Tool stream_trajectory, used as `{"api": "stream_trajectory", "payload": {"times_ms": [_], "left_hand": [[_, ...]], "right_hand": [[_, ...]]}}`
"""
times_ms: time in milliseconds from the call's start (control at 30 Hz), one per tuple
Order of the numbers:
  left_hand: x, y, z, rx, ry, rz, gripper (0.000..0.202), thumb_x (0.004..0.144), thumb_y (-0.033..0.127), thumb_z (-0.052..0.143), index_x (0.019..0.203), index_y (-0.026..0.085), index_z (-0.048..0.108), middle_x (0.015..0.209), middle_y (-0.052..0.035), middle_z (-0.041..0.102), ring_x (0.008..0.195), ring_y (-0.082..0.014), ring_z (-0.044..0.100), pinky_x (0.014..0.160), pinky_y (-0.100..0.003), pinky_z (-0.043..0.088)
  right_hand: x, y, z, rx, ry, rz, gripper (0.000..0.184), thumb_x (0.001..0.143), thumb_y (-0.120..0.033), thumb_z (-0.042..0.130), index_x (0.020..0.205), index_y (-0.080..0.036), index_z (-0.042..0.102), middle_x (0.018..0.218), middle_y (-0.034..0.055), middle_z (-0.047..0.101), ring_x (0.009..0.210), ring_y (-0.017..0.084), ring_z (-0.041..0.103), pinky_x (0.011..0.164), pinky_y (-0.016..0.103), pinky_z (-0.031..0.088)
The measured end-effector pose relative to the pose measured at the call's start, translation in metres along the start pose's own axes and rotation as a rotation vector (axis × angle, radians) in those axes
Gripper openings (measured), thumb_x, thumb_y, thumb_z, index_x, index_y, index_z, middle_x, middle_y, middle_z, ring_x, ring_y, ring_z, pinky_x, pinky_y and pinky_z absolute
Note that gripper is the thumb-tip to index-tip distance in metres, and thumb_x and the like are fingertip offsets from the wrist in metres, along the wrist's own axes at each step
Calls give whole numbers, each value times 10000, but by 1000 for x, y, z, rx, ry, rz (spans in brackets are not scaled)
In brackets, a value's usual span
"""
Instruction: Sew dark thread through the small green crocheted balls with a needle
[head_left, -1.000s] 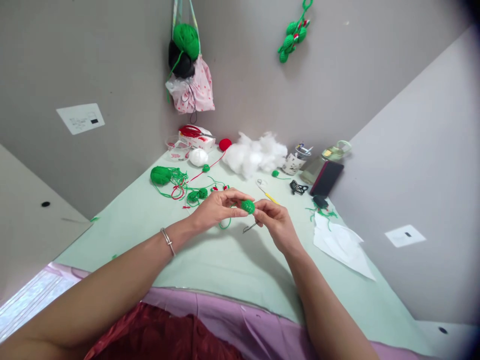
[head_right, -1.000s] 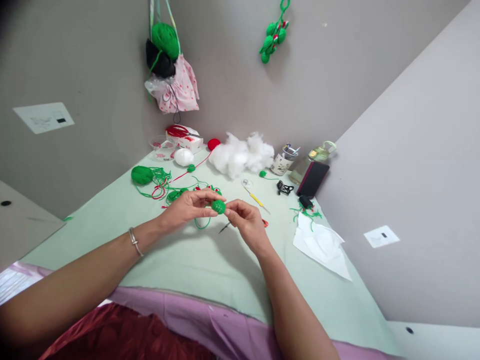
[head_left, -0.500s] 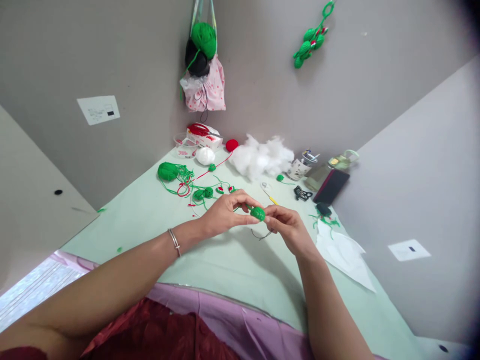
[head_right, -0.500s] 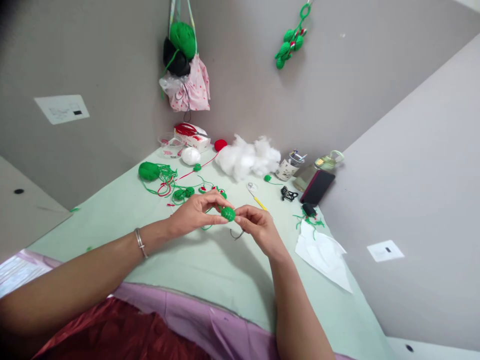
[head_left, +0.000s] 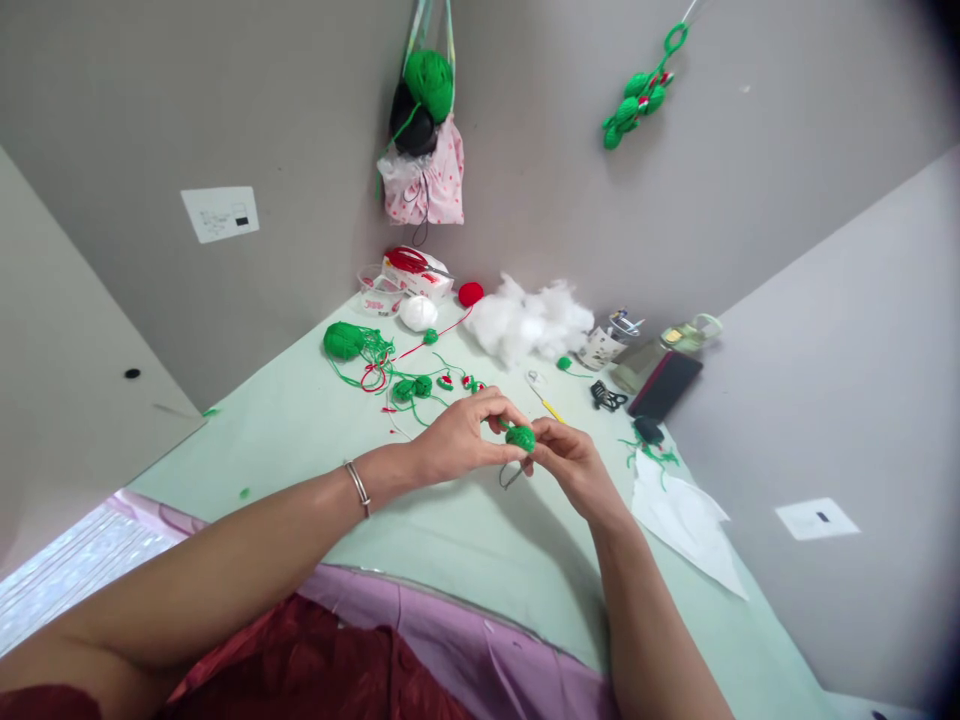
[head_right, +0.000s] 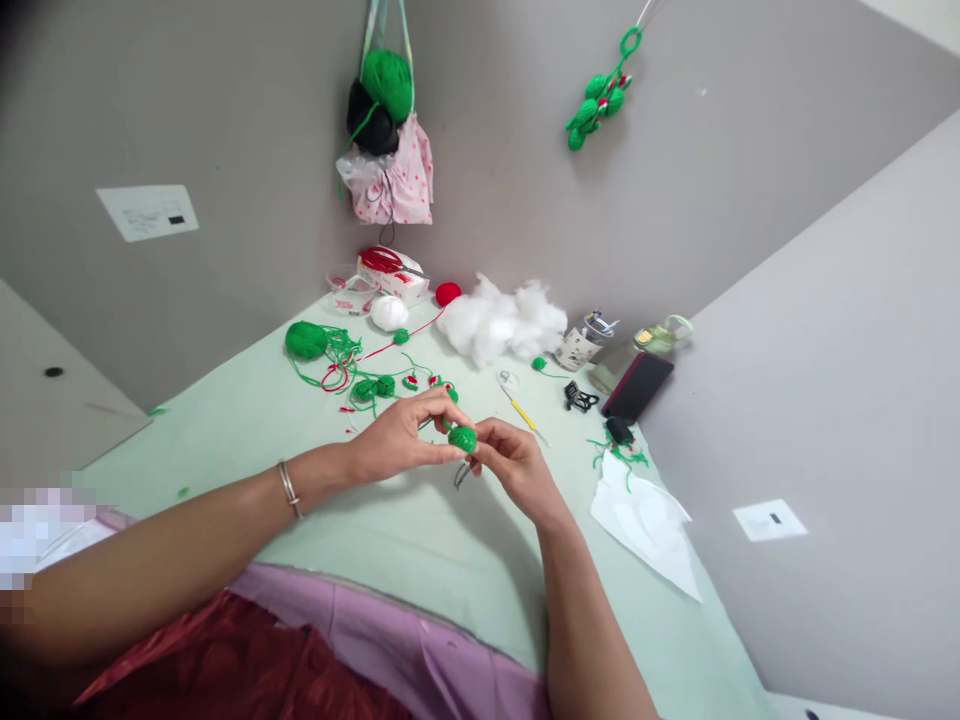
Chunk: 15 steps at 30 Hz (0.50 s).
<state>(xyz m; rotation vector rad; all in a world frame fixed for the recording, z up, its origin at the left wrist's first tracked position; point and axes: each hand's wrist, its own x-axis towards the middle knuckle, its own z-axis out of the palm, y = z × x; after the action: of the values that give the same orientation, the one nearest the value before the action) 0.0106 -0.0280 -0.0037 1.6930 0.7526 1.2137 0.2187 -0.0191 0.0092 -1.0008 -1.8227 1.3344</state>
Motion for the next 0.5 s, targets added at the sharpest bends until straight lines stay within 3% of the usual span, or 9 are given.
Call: {"api": "stream_trajectory", "payload": {"times_ms": [200,333,500], "left_hand": [[-2,1,2,25,-15,-11,201,714,154,738,907,205,712,912,-20,582,871,-165,545,859,-311,462],[-2,2,1,9,6,-11,163,750,234,756,908,213,721,940,-29,611,894,-174,554,890,-326,454],[0,-3,5,-285,4,-81,242,806,324,737,991,173,704,967,-47,661,893,-169,604,883,-329,463]], "right_hand": [[-1,3,-1,-44,-44,21,215,881,-397,695,869,-184,665,712,18,643,668,155,592,707,315,486],[-1,2,-2,11,-42,5,190,884,-356,698,836,-176,663,712,20,644,630,138,583,661,298,490],[-2,4,-1,113,16,-25,122,864,-293,726,836,-182,681,671,-2,648,544,107,565,553,251,467]]}}
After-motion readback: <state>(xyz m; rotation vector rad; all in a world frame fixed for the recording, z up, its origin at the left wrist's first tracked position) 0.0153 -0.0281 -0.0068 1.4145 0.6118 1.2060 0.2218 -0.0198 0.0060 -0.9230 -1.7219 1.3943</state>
